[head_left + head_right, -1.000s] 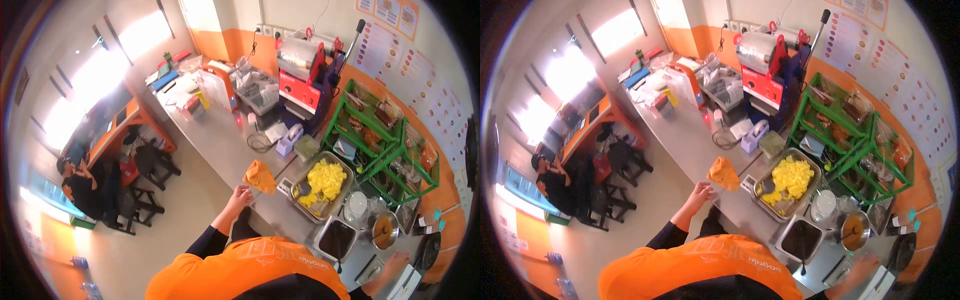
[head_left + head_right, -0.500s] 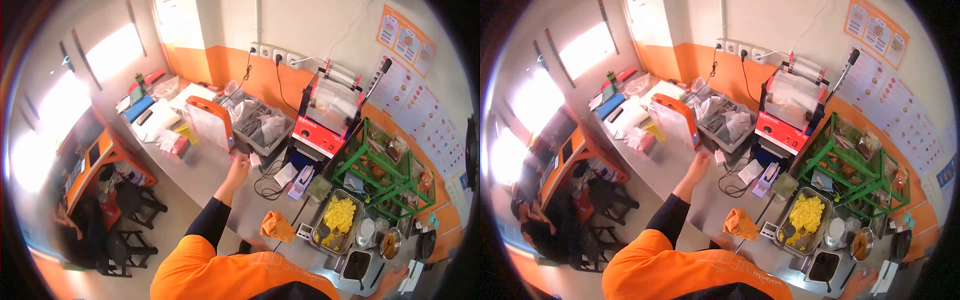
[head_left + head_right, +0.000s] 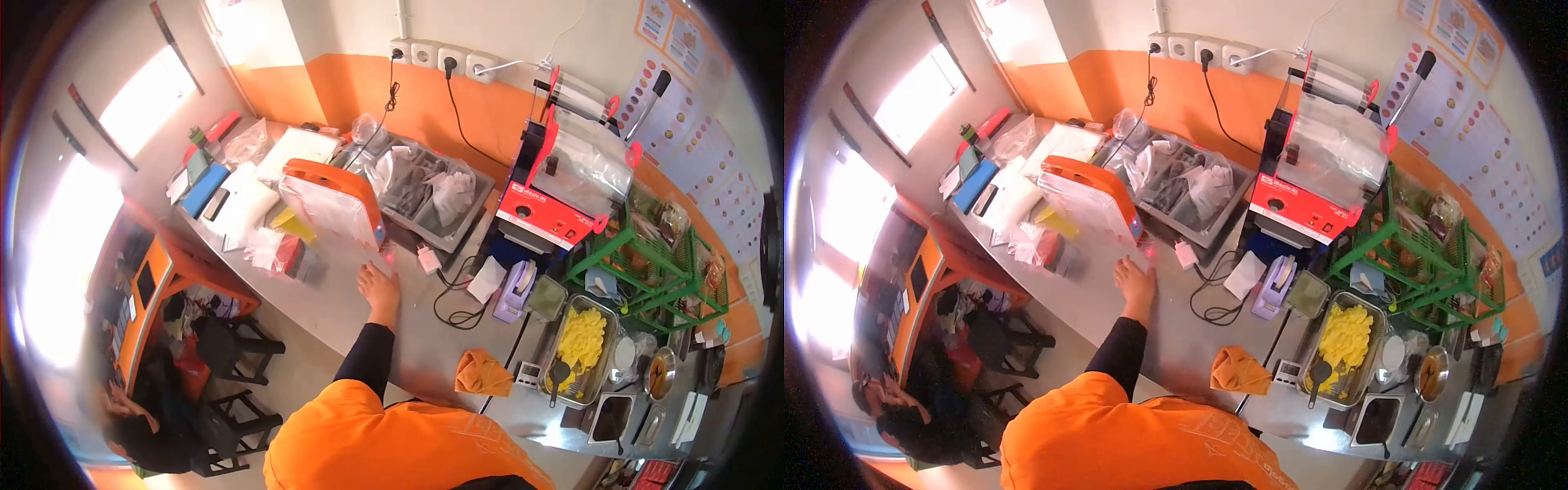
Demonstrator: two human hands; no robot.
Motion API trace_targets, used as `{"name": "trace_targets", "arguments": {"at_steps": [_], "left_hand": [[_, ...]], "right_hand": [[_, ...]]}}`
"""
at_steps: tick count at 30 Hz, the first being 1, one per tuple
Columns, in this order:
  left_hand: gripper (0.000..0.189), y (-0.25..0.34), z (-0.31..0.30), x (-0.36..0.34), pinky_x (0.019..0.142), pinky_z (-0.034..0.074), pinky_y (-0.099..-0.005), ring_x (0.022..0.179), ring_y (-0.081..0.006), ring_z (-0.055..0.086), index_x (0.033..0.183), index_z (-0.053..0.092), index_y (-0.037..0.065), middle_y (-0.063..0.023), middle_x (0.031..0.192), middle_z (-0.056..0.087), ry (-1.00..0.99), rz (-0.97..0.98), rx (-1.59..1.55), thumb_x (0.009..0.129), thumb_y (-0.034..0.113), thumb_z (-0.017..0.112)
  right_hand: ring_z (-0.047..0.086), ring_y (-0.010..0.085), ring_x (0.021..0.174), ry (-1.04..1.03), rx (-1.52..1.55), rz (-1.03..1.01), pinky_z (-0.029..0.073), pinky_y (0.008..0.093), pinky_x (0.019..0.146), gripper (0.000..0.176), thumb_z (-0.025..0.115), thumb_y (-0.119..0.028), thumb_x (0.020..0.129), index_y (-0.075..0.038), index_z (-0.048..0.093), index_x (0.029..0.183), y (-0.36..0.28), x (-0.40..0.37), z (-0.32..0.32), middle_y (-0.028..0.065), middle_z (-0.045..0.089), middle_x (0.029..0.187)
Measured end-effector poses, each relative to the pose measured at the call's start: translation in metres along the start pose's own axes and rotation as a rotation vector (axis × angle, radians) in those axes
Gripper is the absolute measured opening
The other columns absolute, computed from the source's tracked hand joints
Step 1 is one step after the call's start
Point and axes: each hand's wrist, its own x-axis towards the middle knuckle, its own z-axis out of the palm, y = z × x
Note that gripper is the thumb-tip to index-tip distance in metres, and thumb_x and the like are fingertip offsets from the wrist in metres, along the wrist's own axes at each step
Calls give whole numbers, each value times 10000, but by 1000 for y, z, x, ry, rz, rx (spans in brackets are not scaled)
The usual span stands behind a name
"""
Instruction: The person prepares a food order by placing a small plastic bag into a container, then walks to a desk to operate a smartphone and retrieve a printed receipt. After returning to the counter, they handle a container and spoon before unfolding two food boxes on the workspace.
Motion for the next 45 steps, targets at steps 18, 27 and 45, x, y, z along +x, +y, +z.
{"name": "trace_targets", "arguments": {"at_steps": [18,27,45], "left_hand": [[50,-60,-30,-3,672,527,-479,763,-447,634,937,552,28,-213,879,649,-253,297,-463,892,46,538],[328,-97,-62,-2,705,557,-433,861,-346,683,1126,664,97,-145,1066,676,-400,92,-631,849,-15,529],[345,-87,-58,-1,686,574,-382,756,-254,690,1229,630,160,-61,1189,662,-183,268,-464,887,123,598]], "right_hand": [[620,197,899,-496,1140,-634,520,299,722,301,624,25,873,-34,593,1167,-350,59,-71,123,609,1210],[639,265,964,-686,1279,-1247,523,351,817,288,675,-76,884,-37,614,1162,-550,69,-109,124,636,1098],[610,396,1146,-388,1299,-1360,494,453,975,516,742,-234,811,8,568,1232,-1145,56,-39,241,643,1199]]}}
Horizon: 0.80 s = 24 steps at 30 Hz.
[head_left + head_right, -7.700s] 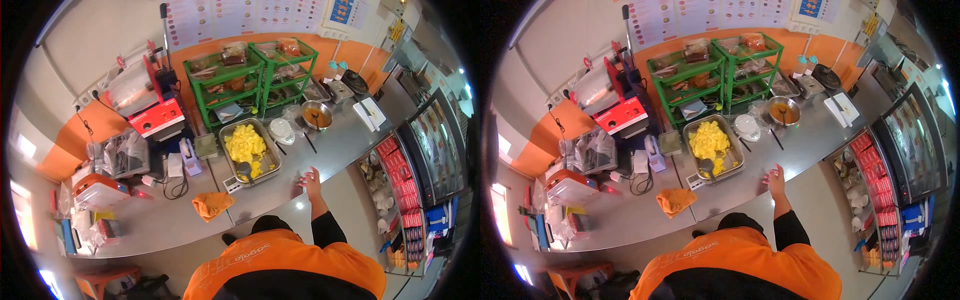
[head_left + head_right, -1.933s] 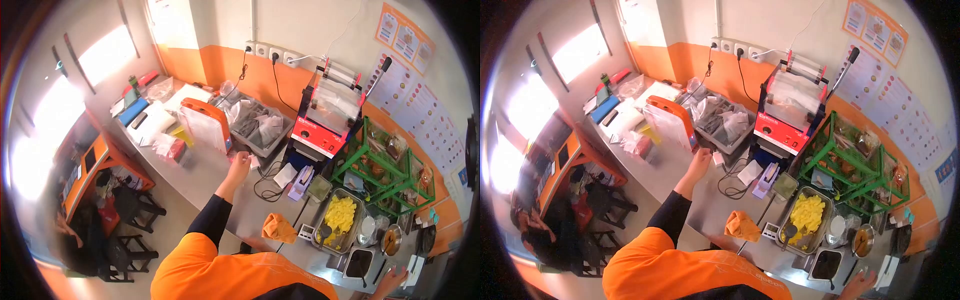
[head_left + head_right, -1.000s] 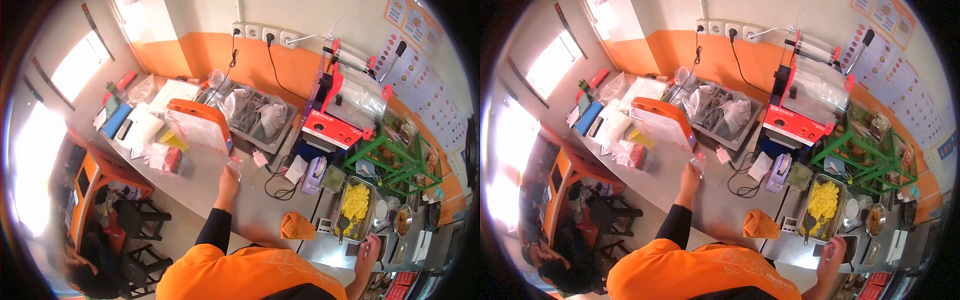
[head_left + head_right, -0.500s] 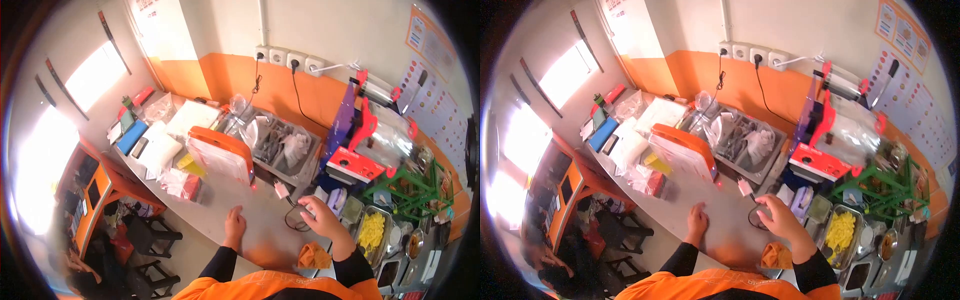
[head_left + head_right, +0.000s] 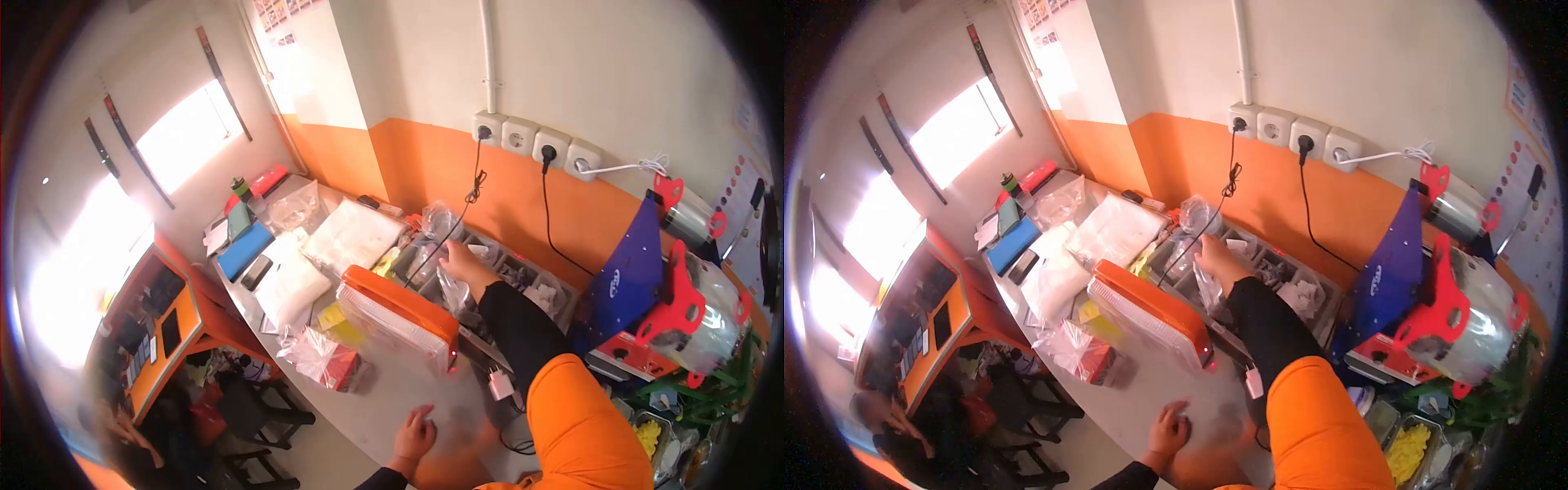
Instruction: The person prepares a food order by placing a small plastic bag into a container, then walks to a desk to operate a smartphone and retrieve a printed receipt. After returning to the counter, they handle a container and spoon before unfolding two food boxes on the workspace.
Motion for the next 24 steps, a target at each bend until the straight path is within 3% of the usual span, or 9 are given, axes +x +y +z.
{"name": "trace_targets", "arguments": {"at_steps": [3,6,10,13,17,20,24], "left_hand": [[346,-5,2,0,678,578,-349,776,-237,699,1228,641,164,-58,1208,665,-22,-28,-14,885,132,619],[354,-4,3,1,669,578,-335,784,-232,703,1234,645,165,-56,1203,668,-26,-55,-36,882,133,626],[378,-1,1,0,697,583,-345,835,-242,709,1256,636,171,-59,1206,664,-44,-59,-16,880,131,626],[383,-7,5,-1,731,587,-364,884,-261,706,1260,629,170,-67,1216,656,-59,-57,-30,879,128,626],[386,-5,5,-2,758,588,-376,934,-278,698,1262,621,168,-70,1223,651,-77,-69,-31,879,126,620],[378,-5,6,-3,754,588,-377,939,-281,696,1256,622,168,-67,1223,652,-74,-76,-63,880,130,617],[371,-1,5,1,732,583,-383,914,-280,696,1251,624,166,-64,1218,654,-26,14,-27,881,133,616]], "right_hand": [[651,387,1077,-173,-151,217,512,448,944,625,809,-326,730,19,593,1204,-16,19,8,225,680,1147],[675,384,1043,-201,-204,138,527,476,894,608,836,-402,704,-37,597,1127,-17,28,19,216,711,1057],[681,396,990,-231,-134,118,526,474,876,449,767,-291,753,-43,614,1094,-11,29,32,201,718,997],[658,429,1024,-87,-13,150,508,490,905,360,693,-177,773,-22,613,1088,-1,36,36,226,704,1017],[621,446,1112,249,259,420,495,484,937,338,615,-79,791,-7,610,1121,11,37,17,277,662,1115],[629,442,1099,170,71,486,498,474,937,342,606,-75,795,-3,609,1129,18,34,-8,286,658,1119],[649,433,1046,145,-28,385,509,466,904,261,620,-77,797,-12,645,1049,16,33,-34,264,679,1069]]}}
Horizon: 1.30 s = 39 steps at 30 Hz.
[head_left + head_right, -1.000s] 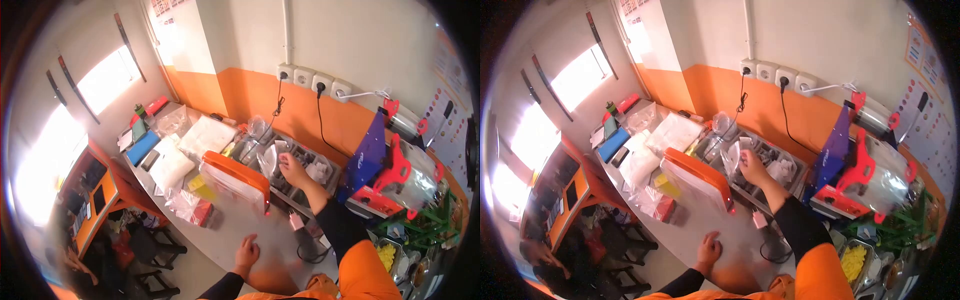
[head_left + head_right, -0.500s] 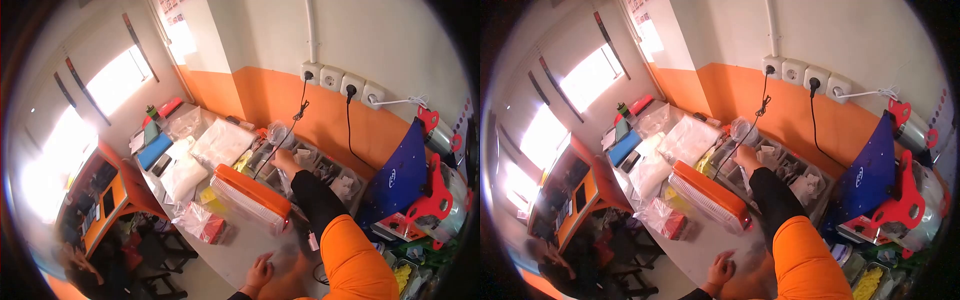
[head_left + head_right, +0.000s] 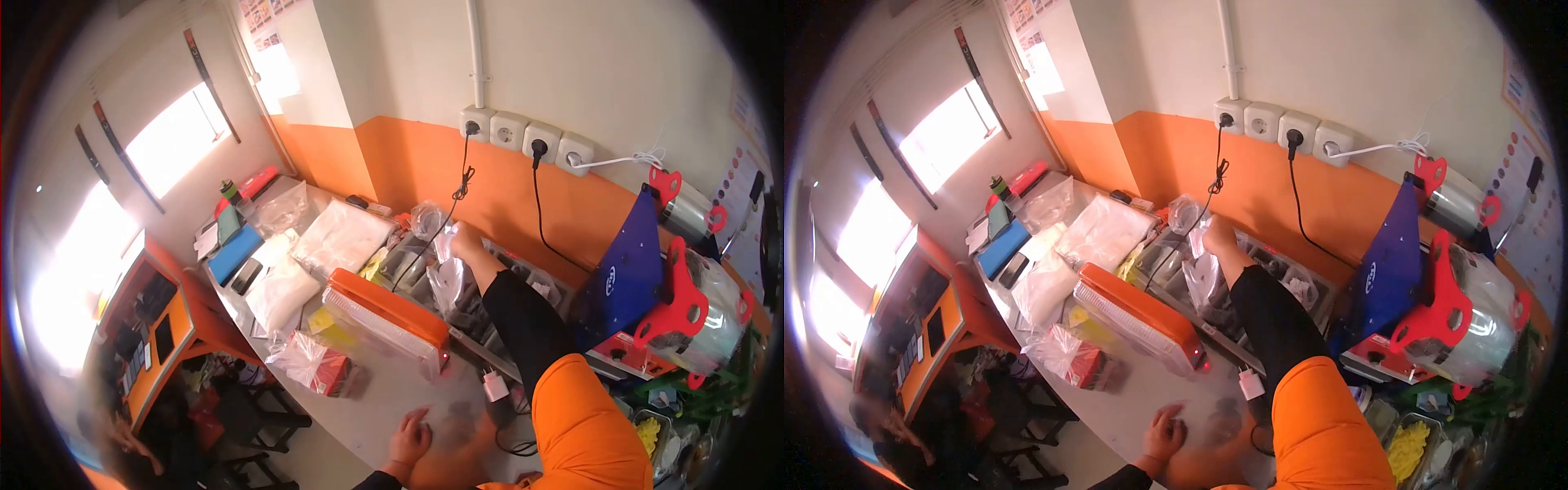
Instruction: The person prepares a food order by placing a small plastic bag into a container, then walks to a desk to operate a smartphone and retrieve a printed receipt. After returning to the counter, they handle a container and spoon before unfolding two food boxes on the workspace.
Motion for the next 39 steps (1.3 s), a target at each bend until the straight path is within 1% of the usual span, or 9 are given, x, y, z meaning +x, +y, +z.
{"name": "trace_targets", "arguments": {"at_steps": [8,10,13,16,23,26,29,35,39], "left_hand": [[370,5,-7,-3,698,568,-393,895,-305,678,1234,621,129,-117,1214,638,-18,-19,-22,866,89,603],[375,-9,3,-3,702,562,-397,898,-317,670,1231,622,120,-135,1218,632,5,62,-25,861,70,592],[374,-6,1,-4,821,541,-420,1019,-342,641,1231,621,84,-153,1222,628,-34,76,1,861,75,565],[377,-26,9,-4,958,497,-436,1139,-369,602,1247,615,53,-173,1243,628,-68,156,47,879,86,541],[405,-28,14,-11,1006,473,-461,1163,-397,592,1295,595,12,-203,1280,621,-98,200,104,904,97,536],[403,-49,12,-7,986,490,-441,1149,-370,605,1313,592,3,-199,1287,620,-70,148,102,938,122,506],[392,-44,21,-2,891,499,-379,1052,-270,598,1321,600,10,-146,1263,626,-11,-5,-94,977,136,461],[409,24,47,-28,784,450,-286,842,-148,493,1328,611,33,-57,1191,604,10,-20,-253,962,104,443],[417,158,70,-90,941,442,-322,1045,-201,582,1291,640,46,-88,1224,648,20,234,-467,926,44,438]], "right_hand": [[595,500,1018,99,282,-225,495,530,828,207,548,-35,909,-50,580,1113,-43,-216,-152,264,661,1022],[675,193,674,-181,544,-47,529,358,580,207,538,-18,956,-51,586,1154,-8,-297,-162,113,668,882],[640,119,707,-465,746,169,589,301,601,215,510,-74,1009,-58,570,1214,22,-422,-198,41,627,867],[658,144,673,-663,632,370,581,306,611,244,494,-108,1020,-71,569,1249,49,-520,-256,67,647,872],[698,331,849,-221,561,783,557,432,738,265,548,-112,960,-55,578,1217,81,-694,-371,191,696,935],[705,303,836,31,173,572,552,428,744,310,553,-132,961,-107,568,1269,125,-773,-379,159,694,915],[669,385,963,-95,-50,790,524,479,799,266,575,-189,936,-112,589,1190,123,-813,-415,182,697,1003],[679,395,943,-135,-207,828,542,510,782,275,609,-268,902,-73,598,1095,146,-856,-437,183,701,1003],[685,370,953,-237,-355,758,557,500,781,312,634,-233,876,-22,601,1104,188,-845,-418,200,691,1015]]}}
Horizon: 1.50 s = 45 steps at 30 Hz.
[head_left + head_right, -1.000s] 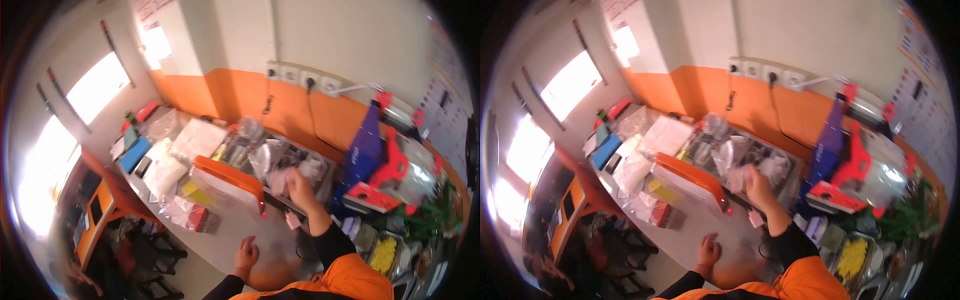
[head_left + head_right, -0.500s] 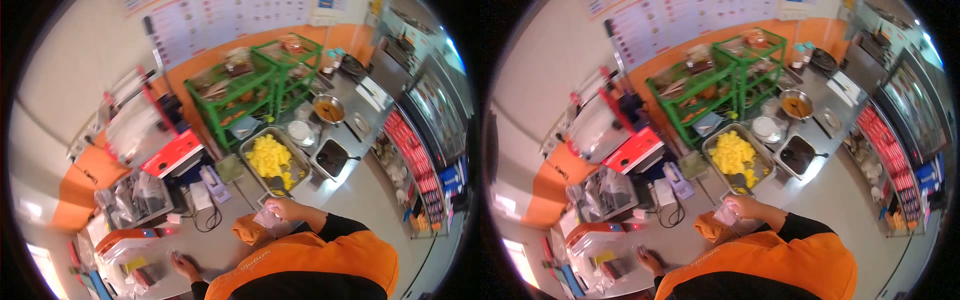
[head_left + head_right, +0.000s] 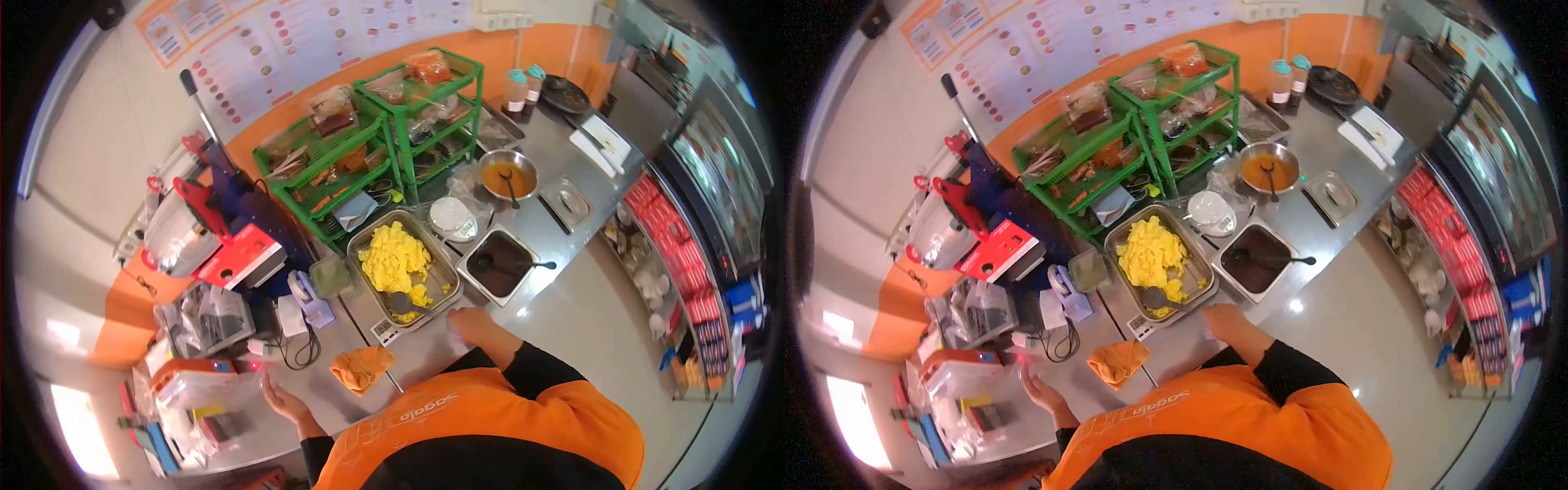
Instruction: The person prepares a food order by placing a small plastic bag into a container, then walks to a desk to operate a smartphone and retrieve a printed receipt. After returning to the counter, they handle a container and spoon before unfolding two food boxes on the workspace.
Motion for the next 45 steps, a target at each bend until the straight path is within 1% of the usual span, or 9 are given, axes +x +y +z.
{"name": "trace_targets", "arguments": {"at_steps": [11,16,20,25,27,31,34,40,45], "left_hand": [[199,166,109,-161,966,481,-343,1051,-211,619,1103,653,-5,-107,1141,651,-199,-62,68,949,-20,527],[238,248,163,-233,818,496,-291,918,-183,623,1118,671,0,-98,1053,634,-342,-291,4,915,-41,555],[230,225,174,-285,859,485,-268,928,-117,607,1160,680,31,-73,1106,634,-499,-418,115,973,28,545],[210,221,181,-314,724,463,-252,795,-72,546,1118,686,16,-14,945,660,-491,-683,-80,987,65,530],[208,233,183,-312,706,456,-243,773,-57,532,1122,687,16,3,901,660,-503,-701,-40,992,70,534],[212,234,192,-315,659,428,-218,723,-39,511,1125,698,27,14,883,665,-472,-580,-5,984,66,544],[227,223,197,-323,753,473,-258,811,-92,580,1135,700,25,-29,919,689,-570,-670,-72,981,98,549],[350,178,259,-335,976,475,-376,1102,-311,637,1250,632,-4,-197,1163,676,-839,-313,-22,959,158,525],[386,237,281,-313,1001,477,-380,1134,-345,631,1282,605,-15,-210,1219,651,-875,-353,70,950,167,530]], "right_hand": [[648,377,963,44,18,-626,562,476,750,338,677,-240,866,6,577,1076,44,-23,-116,186,592,1071],[667,386,733,-24,291,-713,522,475,647,229,657,-262,920,-34,642,929,104,-39,-163,175,674,782],[665,251,652,-544,437,-596,514,372,622,254,647,-275,958,-26,678,921,173,-53,-204,141,689,737],[669,166,703,11,335,-220,515,346,604,203,593,-218,988,-32,668,957,285,-5,-183,85,694,777],[680,185,801,-341,716,-33,542,349,683,241,562,-261,1015,-45,654,1072,315,17,-170,86,713,915],[666,175,915,-436,1247,85,545,339,778,316,517,-324,1044,-54,627,1165,307,28,-146,59,700,1008],[649,163,916,-380,1321,9,536,348,780,400,482,-429,1049,-73,640,1142,295,46,-129,34,691,973],[609,149,829,-572,1481,128,516,371,746,522,442,-591,1011,-102,616,1060,296,85,-116,12,646,900],[588,144,805,-468,1431,165,487,363,735,612,390,-677,985,-113,612,1071,297,77,-117,-1,625,883]]}}
